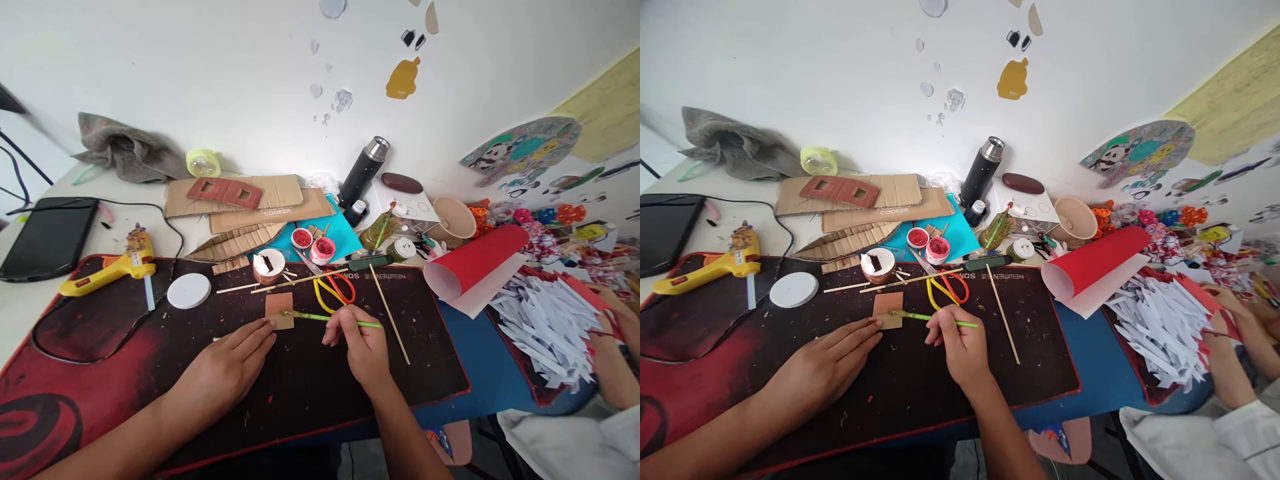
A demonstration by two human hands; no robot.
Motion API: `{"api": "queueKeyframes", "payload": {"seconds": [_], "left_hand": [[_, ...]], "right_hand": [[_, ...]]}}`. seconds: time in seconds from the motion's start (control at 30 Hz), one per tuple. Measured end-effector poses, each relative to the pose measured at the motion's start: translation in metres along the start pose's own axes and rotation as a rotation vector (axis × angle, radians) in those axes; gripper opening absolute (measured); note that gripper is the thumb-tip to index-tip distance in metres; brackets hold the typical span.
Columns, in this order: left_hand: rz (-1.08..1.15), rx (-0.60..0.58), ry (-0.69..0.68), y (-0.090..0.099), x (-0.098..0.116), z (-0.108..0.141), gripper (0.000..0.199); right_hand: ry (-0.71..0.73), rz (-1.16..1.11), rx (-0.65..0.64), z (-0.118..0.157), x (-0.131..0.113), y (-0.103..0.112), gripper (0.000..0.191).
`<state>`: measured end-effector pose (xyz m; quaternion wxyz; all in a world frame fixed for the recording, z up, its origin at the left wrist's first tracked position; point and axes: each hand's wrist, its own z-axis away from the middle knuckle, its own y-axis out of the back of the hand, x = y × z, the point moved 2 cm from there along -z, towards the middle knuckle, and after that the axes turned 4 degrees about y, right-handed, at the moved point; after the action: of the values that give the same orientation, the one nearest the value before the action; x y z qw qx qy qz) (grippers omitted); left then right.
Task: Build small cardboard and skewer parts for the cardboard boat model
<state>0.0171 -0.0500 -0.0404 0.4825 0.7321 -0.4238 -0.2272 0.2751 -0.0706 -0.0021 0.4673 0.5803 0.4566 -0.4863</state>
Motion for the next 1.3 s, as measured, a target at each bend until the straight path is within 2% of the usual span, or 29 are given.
{"api": "queueKeyframes", "payload": {"seconds": [0.23,0.5,0.73,0.93,1.1,1.3], "left_hand": [[0.018,-0.018,0.009,0.000,0.000,-0.001,0.034],[-0.002,-0.019,0.002,-0.001,0.000,0.000,0.036],[0.004,-0.027,0.001,-0.004,-0.001,0.002,0.035],[0.013,-0.011,0.009,-0.003,-0.002,0.002,0.035],[-0.002,-0.021,-0.001,-0.002,-0.001,0.000,0.037],[-0.020,-0.019,-0.007,-0.002,-0.002,0.000,0.038]], "right_hand": [[0.021,0.034,0.098,0.001,-0.006,0.017,0.049],[0.040,0.007,0.066,-0.005,-0.002,0.003,0.046],[0.037,0.031,0.108,-0.008,-0.006,0.009,0.049],[0.030,0.027,0.085,-0.011,-0.004,0.003,0.048],[0.033,0.050,0.135,-0.013,-0.005,0.006,0.048],[0.047,0.056,0.106,-0.017,-0.006,0.000,0.048]]}}
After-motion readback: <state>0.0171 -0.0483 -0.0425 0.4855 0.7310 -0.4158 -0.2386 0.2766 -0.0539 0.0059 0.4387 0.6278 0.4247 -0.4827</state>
